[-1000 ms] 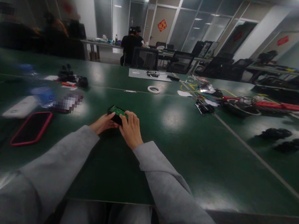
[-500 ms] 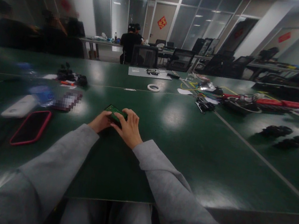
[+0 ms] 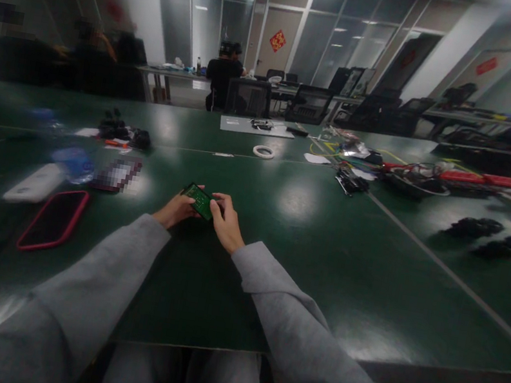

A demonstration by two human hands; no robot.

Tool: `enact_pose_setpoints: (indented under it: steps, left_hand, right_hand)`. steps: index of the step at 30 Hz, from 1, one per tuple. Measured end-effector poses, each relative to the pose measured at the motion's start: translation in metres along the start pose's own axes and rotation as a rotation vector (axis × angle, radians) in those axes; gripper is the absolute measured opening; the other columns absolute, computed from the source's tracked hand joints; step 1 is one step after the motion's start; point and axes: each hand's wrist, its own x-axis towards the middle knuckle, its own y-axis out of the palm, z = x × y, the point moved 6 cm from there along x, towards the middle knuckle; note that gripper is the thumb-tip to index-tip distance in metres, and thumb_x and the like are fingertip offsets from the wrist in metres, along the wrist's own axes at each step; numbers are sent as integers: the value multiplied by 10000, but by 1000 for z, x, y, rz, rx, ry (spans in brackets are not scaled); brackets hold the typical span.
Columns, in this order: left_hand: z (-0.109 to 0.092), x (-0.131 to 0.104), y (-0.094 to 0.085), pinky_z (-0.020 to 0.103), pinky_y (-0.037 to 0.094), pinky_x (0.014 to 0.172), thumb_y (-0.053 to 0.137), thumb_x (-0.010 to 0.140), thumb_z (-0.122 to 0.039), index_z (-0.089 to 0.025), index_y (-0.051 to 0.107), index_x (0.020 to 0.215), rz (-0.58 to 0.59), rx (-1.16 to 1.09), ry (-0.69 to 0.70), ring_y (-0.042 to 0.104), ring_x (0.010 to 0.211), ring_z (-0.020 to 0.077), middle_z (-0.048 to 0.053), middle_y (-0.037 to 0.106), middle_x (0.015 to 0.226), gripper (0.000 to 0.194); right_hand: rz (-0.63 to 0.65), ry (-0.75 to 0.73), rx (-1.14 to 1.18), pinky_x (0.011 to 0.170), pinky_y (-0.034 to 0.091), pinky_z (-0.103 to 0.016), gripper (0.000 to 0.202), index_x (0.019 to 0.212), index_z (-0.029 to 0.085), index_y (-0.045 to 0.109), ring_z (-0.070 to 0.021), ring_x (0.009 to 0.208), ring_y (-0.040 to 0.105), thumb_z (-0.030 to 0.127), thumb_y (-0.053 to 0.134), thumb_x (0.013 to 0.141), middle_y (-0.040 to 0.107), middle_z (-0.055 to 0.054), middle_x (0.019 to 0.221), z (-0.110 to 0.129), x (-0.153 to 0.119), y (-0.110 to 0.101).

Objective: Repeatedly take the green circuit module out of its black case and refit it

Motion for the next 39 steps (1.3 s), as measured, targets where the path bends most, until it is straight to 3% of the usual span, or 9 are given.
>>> enact_pose_setpoints:
  steps: [4,13,21,27,33,39]
  left_hand:
    - [-3,-3,3,303,493,692,676,629,-252,-221,498,1290,24,24,7,622,769,160,43,627,971,685]
    - [-3,-2,2,297,495,676,678,619,-255,-207,498,1278,39,42,7,628,766,162,53,629,1008,684]
    - [0,1,2,309,501,660,677,615,-253,-180,512,1225,28,38,-2,630,761,173,65,634,999,637]
    - [-1,1,1,291,500,629,692,614,-253,-181,512,1199,3,21,13,627,724,159,46,631,958,617]
    - [3,2,-2,292,501,643,711,659,-251,-194,490,1195,-53,11,15,629,689,142,50,644,945,583]
    - [4,4,-4,261,497,628,734,664,-254,-198,501,1097,-92,-12,28,636,721,144,39,644,915,495]
  right_hand:
    - [15,26,11,828,443,-314,379,1115,223,523,-169,888,580,498,543,855,606,-31,943,-8,3,0]
    - [38,-21,-35,960,419,-335,338,1108,217,530,-174,1029,562,437,564,854,585,-52,1095,-8,4,1]
    - [84,-39,-68,929,436,-332,346,1181,228,528,-172,1005,559,426,503,898,577,-36,1046,-5,1,3]
    - [115,-99,-95,956,444,-355,400,1261,236,520,-174,1029,562,440,473,921,584,-44,1121,-8,4,3]
    - [9,-265,-353,997,436,-393,404,1289,246,520,-198,1096,543,431,472,933,559,-70,1174,11,3,-5]
    - [81,-400,-599,988,447,-456,636,1429,270,368,-258,1134,510,401,609,854,510,-100,1234,20,-4,4]
